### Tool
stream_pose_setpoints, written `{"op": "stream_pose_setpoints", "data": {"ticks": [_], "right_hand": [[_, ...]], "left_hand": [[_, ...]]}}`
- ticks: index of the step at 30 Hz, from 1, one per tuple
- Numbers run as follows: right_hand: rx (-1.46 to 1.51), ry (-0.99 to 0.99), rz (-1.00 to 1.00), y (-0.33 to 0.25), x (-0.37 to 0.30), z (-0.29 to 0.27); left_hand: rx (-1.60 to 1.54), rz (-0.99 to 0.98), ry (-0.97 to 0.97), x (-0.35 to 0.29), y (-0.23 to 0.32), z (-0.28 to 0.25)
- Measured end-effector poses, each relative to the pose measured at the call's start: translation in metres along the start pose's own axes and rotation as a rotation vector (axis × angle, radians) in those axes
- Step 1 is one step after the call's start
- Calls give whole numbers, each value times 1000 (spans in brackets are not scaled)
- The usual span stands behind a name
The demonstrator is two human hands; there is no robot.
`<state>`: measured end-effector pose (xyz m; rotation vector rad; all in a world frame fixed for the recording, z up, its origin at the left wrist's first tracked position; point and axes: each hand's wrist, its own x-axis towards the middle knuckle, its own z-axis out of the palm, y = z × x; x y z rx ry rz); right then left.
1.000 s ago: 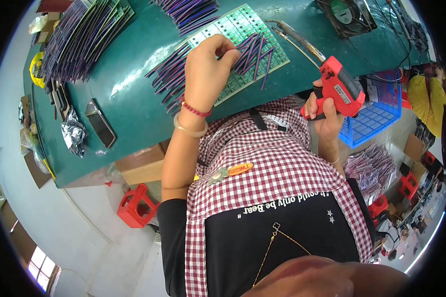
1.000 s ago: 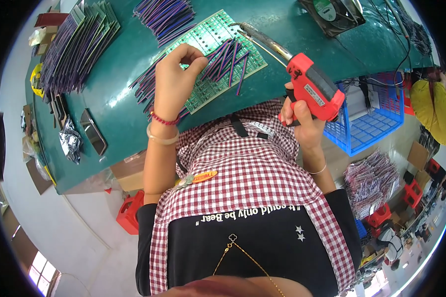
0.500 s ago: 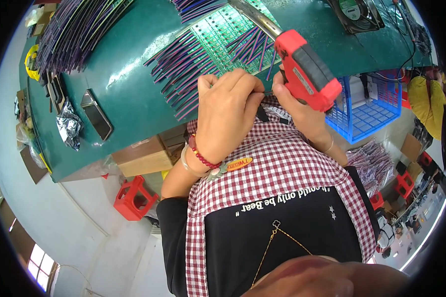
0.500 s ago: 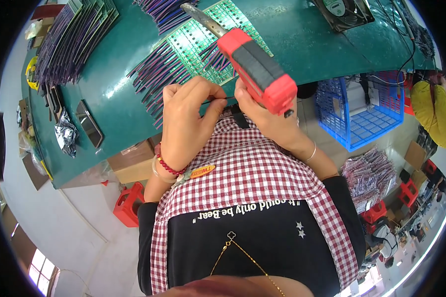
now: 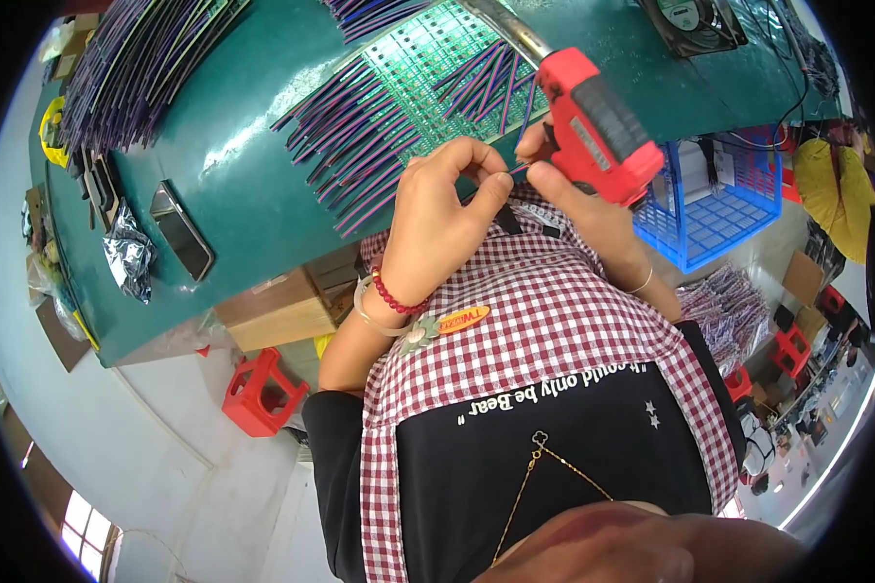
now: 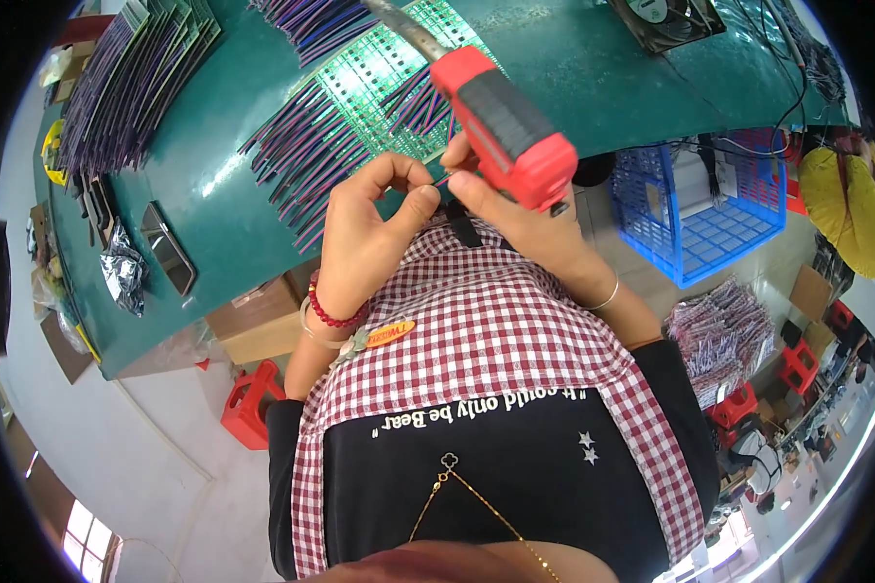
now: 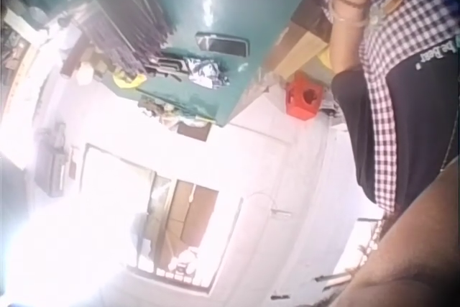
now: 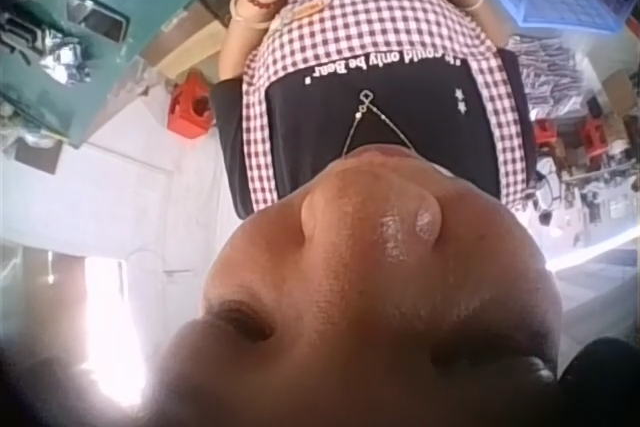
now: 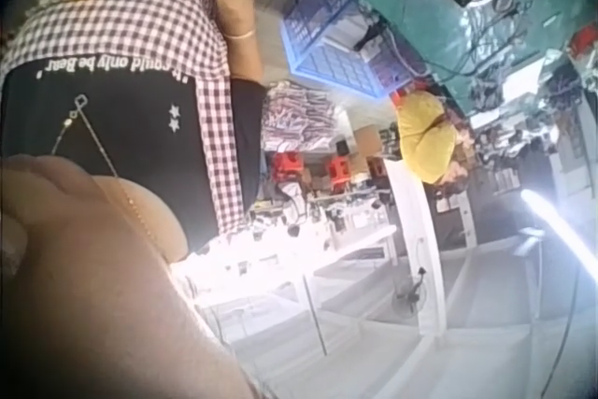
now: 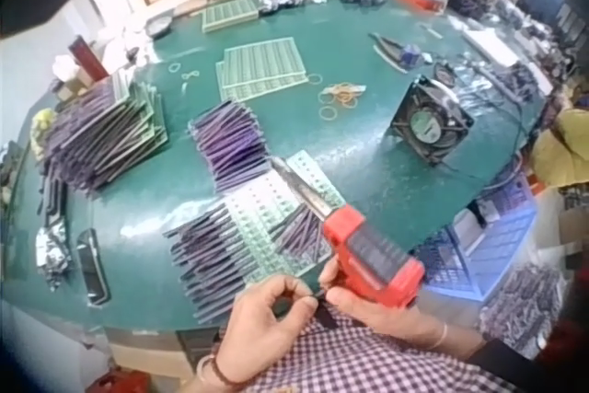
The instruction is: The person aligns ribbon cable wires onto a circuit board and solders them in place using a soldering iron.
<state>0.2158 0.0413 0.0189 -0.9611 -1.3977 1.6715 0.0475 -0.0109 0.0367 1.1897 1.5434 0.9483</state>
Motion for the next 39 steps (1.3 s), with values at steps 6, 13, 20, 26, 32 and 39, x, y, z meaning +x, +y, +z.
{"op": "stream_pose_setpoints", "data": {"ticks": [6,13,20,26,32,39], "right_hand": [[-199,-16,-49,8,-2,7],[36,175,57,7,-14,12],[-36,-34,45,31,-42,-51],[-18,36,268,47,-63,-56],[-94,23,286,57,-71,-57],[-104,-17,272,55,-68,-57]], "left_hand": [[295,267,85,-3,-4,5],[70,162,141,-13,-12,6],[632,282,381,-4,-49,-31],[800,294,396,4,-63,-26],[797,264,405,7,-59,-26],[796,230,371,6,-58,-28]]}}
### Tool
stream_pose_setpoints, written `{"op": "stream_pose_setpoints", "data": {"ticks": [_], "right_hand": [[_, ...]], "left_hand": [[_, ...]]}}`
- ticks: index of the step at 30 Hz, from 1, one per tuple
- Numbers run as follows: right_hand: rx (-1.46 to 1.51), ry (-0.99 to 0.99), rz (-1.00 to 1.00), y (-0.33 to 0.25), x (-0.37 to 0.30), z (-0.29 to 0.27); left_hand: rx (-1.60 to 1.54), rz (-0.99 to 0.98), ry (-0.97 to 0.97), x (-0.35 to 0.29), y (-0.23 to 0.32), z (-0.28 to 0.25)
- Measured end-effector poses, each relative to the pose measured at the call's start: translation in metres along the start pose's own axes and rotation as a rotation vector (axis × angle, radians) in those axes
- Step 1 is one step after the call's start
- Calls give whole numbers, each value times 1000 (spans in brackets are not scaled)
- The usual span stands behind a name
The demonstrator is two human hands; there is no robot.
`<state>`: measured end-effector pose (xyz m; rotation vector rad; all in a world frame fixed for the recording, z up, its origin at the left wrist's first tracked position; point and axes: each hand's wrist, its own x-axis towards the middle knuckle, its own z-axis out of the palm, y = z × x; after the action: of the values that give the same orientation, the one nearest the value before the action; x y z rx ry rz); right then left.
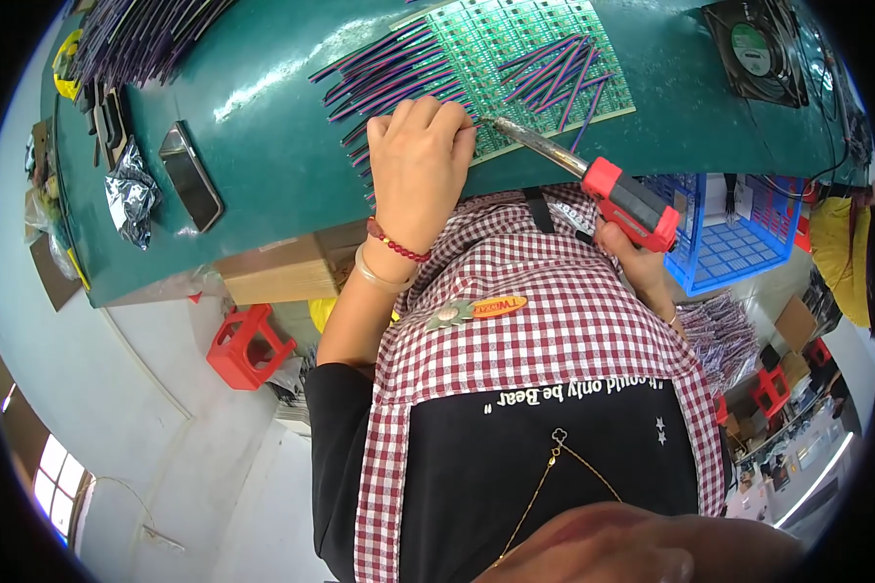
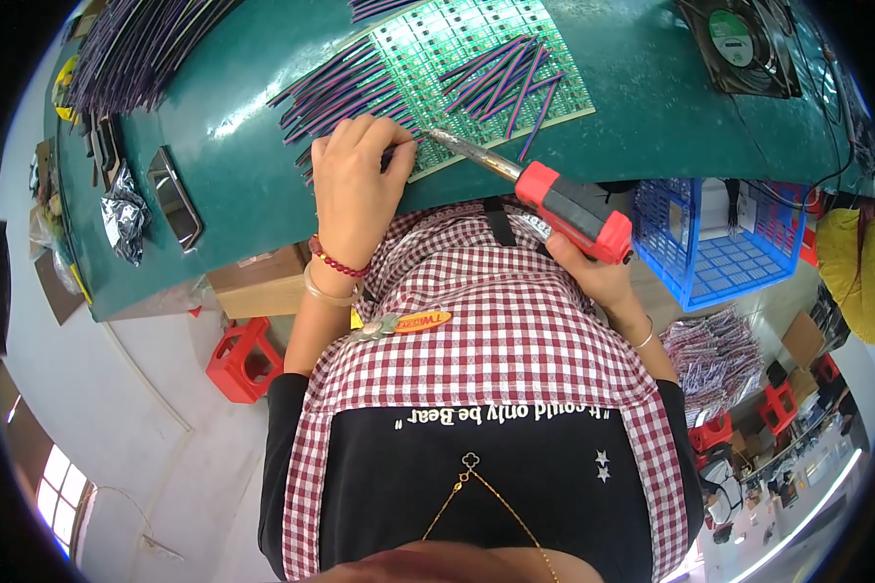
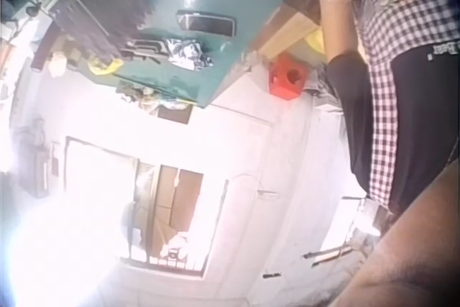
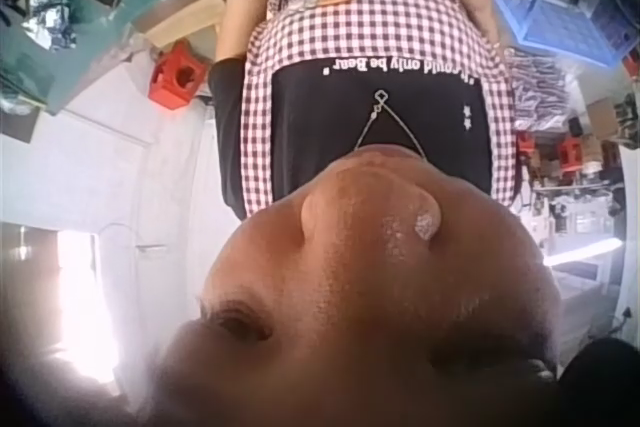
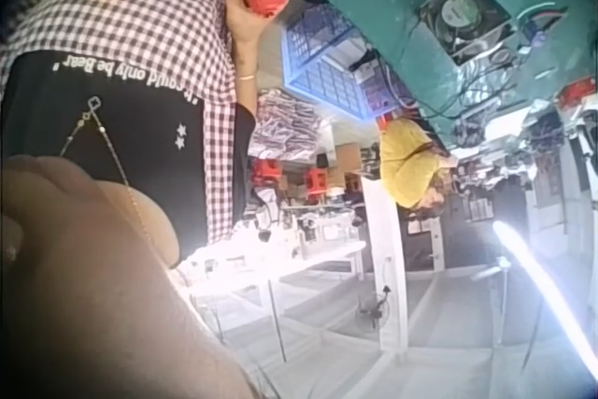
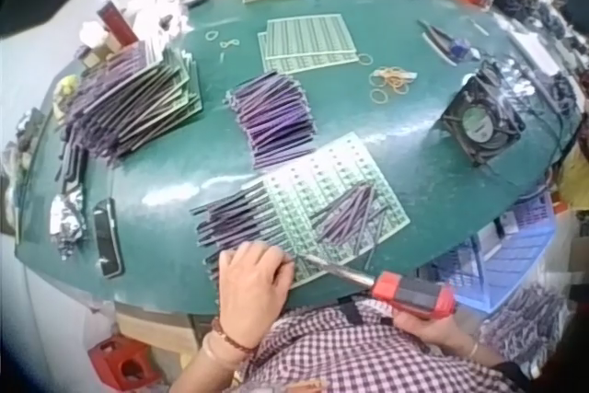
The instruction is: The person aligns ribbon cable wires onto a circuit board and solders them in place using a soldering iron.
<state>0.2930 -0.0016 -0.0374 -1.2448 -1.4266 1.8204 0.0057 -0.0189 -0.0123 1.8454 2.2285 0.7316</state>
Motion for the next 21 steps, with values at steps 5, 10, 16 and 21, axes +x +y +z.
{"op": "stream_pose_setpoints", "data": {"ticks": [5,10,16,21], "right_hand": [[-185,-101,-62,0,1,-8],[-70,23,-40,-4,-6,-2],[-145,16,-77,-6,-6,0],[-132,13,-26,-13,1,3]], "left_hand": [[2,-12,-11,1,1,-1],[0,-19,-26,2,2,-2],[-4,-29,-34,3,3,-3],[-6,-31,-39,3,3,-4]]}}
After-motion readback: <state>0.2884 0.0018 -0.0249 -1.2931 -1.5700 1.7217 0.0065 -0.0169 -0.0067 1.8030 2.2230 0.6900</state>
